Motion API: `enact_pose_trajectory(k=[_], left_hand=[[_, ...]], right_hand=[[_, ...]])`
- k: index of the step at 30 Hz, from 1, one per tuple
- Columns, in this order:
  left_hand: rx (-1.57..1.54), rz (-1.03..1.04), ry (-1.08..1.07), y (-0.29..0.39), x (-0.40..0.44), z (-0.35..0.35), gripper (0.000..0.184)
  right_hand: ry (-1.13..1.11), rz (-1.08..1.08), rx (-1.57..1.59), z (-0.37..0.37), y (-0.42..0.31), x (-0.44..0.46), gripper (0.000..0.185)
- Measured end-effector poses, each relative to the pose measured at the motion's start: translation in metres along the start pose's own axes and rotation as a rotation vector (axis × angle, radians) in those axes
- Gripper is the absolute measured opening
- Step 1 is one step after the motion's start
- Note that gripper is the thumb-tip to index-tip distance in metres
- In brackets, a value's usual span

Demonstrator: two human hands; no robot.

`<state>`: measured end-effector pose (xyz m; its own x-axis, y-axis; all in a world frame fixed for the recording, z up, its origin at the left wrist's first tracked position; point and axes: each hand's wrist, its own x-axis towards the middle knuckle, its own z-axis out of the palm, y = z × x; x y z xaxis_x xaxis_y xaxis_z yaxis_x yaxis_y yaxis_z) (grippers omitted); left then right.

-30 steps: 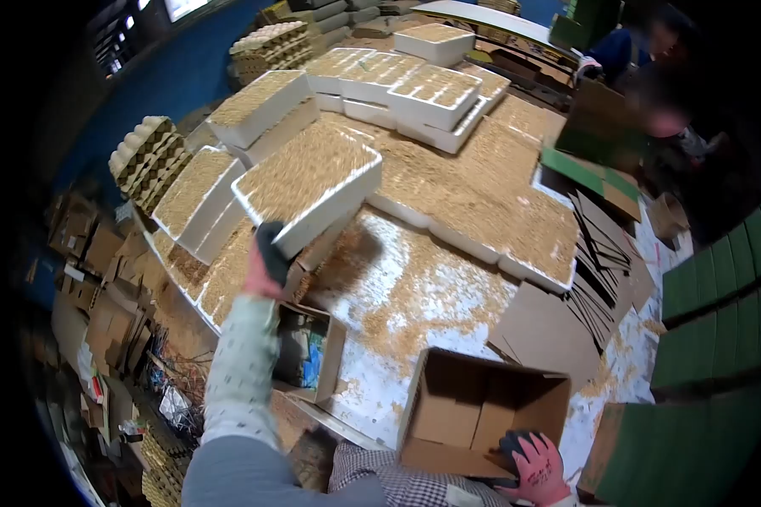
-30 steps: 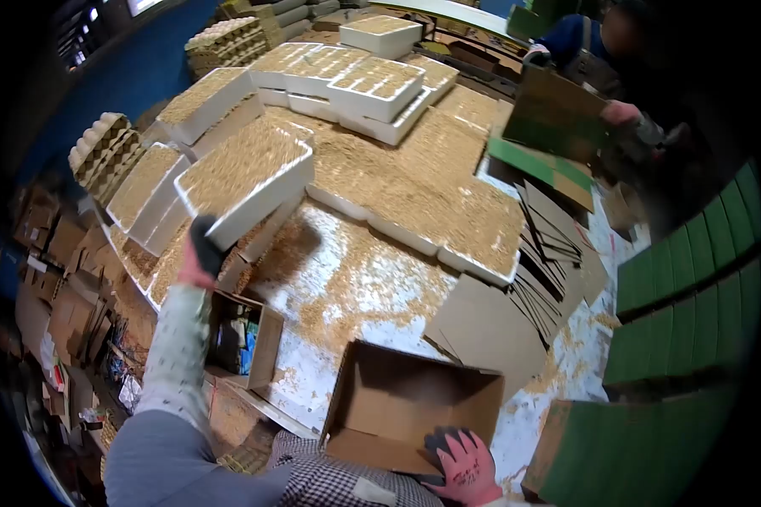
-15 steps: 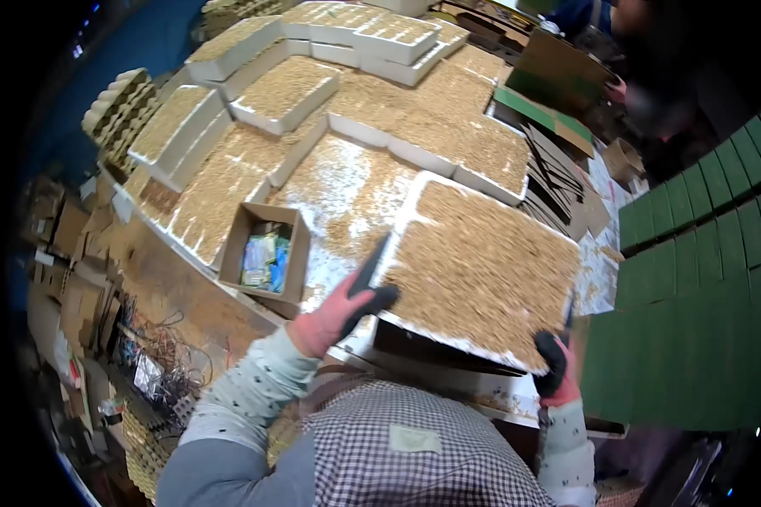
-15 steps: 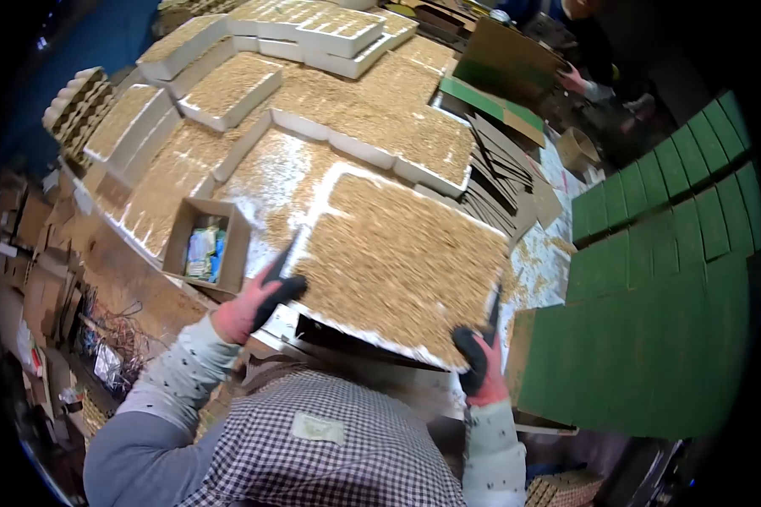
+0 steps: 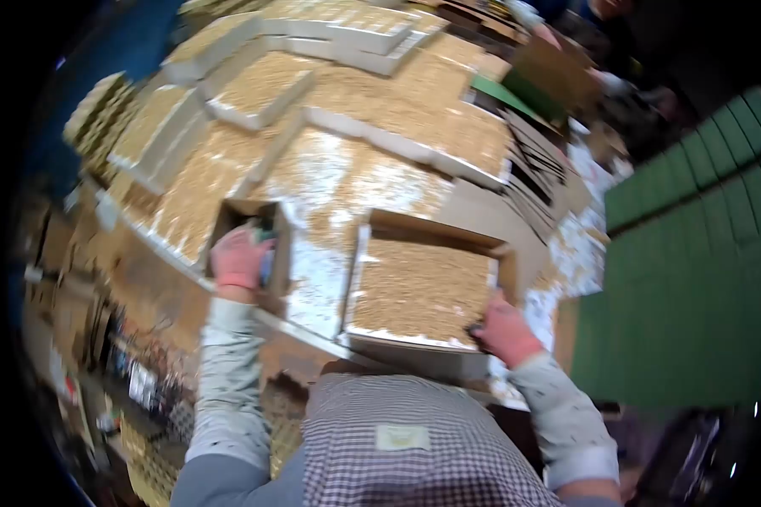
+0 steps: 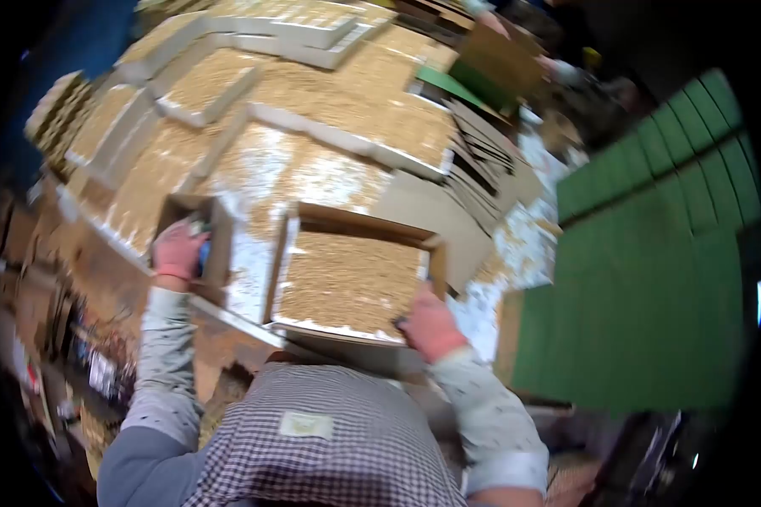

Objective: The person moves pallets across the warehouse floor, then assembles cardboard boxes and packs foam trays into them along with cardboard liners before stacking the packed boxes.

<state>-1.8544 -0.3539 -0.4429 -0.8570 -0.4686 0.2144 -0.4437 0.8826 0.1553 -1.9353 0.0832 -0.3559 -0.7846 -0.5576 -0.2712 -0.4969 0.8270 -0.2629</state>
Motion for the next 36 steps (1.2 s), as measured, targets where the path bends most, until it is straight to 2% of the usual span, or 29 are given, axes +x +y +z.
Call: enact_pose_trajectory(k=[1, 2, 3, 5, 7, 9, 11, 12, 13, 15, 16, 17, 18, 19, 20, 21, 22, 23, 24, 25, 26, 27, 28, 29, 31, 32, 34, 35, 36], left_hand=[[0.113, -0.073, -0.162, -0.017, 0.006, 0.011, 0.042], [0.144, -0.008, -0.191, -0.041, 0.011, 0.034, 0.043], [0.069, -0.154, -0.297, -0.018, 0.013, 0.008, 0.043], [0.157, -0.183, -0.399, -0.020, 0.011, 0.014, 0.038], [0.237, -0.146, -0.373, -0.019, 0.003, 0.013, 0.035], [0.186, -0.235, -0.374, -0.027, 0.008, 0.008, 0.036], [0.188, -0.252, -0.352, -0.039, 0.007, 0.005, 0.038], [0.201, -0.271, -0.329, -0.040, 0.007, -0.002, 0.038], [0.216, -0.293, -0.302, -0.037, 0.007, -0.014, 0.038], [0.090, -0.297, 0.003, -0.020, 0.003, -0.040, 0.032], [0.026, -0.173, 0.188, 0.028, -0.002, -0.072, 0.028], [-0.337, -0.022, 0.261, 0.073, -0.002, -0.096, 0.024], [-0.444, 0.224, 0.273, 0.109, -0.011, -0.103, 0.030], [-0.267, 0.615, 0.132, 0.134, -0.016, -0.097, 0.037], [-0.319, 0.680, -0.088, 0.166, -0.024, -0.097, 0.041], [-0.373, 0.737, -0.308, 0.187, -0.032, -0.098, 0.045], [-0.358, 0.701, -0.216, 0.192, -0.030, -0.104, 0.049], [-0.340, 0.673, -0.119, 0.194, -0.024, -0.114, 0.055], [-0.426, 0.598, 0.128, 0.194, -0.024, -0.124, 0.053], [-0.535, 0.582, 0.285, 0.202, -0.025, -0.131, 0.047], [-0.475, 0.709, 0.188, 0.211, -0.022, -0.141, 0.043], [-0.413, 0.833, 0.091, 0.220, -0.018, -0.148, 0.039], [-0.224, 0.848, -0.246, 0.230, -0.021, -0.140, 0.034], [-0.011, 0.883, -0.428, 0.228, -0.027, -0.111, 0.036], [0.187, 0.867, -0.595, 0.217, -0.041, -0.040, 0.043], [0.142, 0.839, -0.686, 0.213, -0.043, -0.044, 0.045], [0.053, 0.783, -0.857, 0.208, -0.036, -0.057, 0.051], [-0.358, 0.856, -0.650, 0.179, -0.042, -0.065, 0.059], [-0.721, 0.712, -0.809, 0.173, -0.028, -0.104, 0.068]], right_hand=[[0.099, 0.006, -0.099, 0.037, 0.019, 0.009, 0.044], [-0.014, 0.137, -0.288, 0.024, -0.007, 0.016, 0.026], [-0.142, 0.043, -0.449, 0.040, -0.003, 0.032, 0.015], [-0.164, -0.004, -0.424, 0.035, -0.006, 0.039, 0.019], [0.125, -0.010, 0.016, -0.015, -0.002, 0.033, 0.025], [0.416, 0.204, 0.365, -0.046, 0.027, 0.031, 0.039], [0.447, 0.318, 0.566, -0.014, 0.114, 0.046, 0.053], [0.434, 0.387, 0.007, -0.004, 0.116, 0.047, 0.061], [0.330, 0.410, -0.159, 0.011, 0.126, 0.052, 0.062], [0.125, 0.412, -0.497, 0.040, 0.147, 0.061, 0.068], [0.121, 0.335, -0.404, 0.055, 0.172, 0.069, 0.064], [0.109, 0.258, -0.310, 0.064, 0.187, 0.073, 0.061], [0.137, 0.269, -0.373, 0.054, 0.184, 0.068, 0.053], [0.267, 0.280, -0.100, 0.015, 0.163, 0.061, 0.046], [0.380, 0.353, 0.065, -0.024, 0.137, 0.050, 0.040], [0.591, 0.212, 0.089, -0.045, 0.122, 0.038, 0.037], [0.724, 0.083, -0.097, -0.066, 0.102, 0.027, 0.033], [0.701, -0.118, -0.128, -0.085, 0.073, 0.018, 0.032], [0.678, -0.307, -0.160, -0.092, 0.045, 0.012, 0.031], [0.466, -0.469, -0.017, -0.083, 0.024, 0.007, 0.024], [0.225, -0.563, -0.103, -0.061, 0.009, 0.001, 0.014], [0.115, -0.615, -0.259, -0.031, 0.003, -0.005, 0.009], [-0.114, -0.636, -0.278, -0.006, 0.004, -0.006, 0.017], [-0.159, -0.612, -0.255, 0.007, 0.006, -0.002, 0.019], [-0.245, -0.572, -0.212, 0.019, 0.010, 0.011, 0.023], [-0.229, -0.578, -0.226, 0.020, 0.011, 0.012, 0.028], [0.053, -0.564, -0.051, -0.013, 0.016, 0.010, 0.029], [0.187, -0.555, 0.037, -0.032, 0.022, 0.005, 0.029], [0.290, -0.365, -0.136, -0.047, 0.032, -0.003, 0.030]])
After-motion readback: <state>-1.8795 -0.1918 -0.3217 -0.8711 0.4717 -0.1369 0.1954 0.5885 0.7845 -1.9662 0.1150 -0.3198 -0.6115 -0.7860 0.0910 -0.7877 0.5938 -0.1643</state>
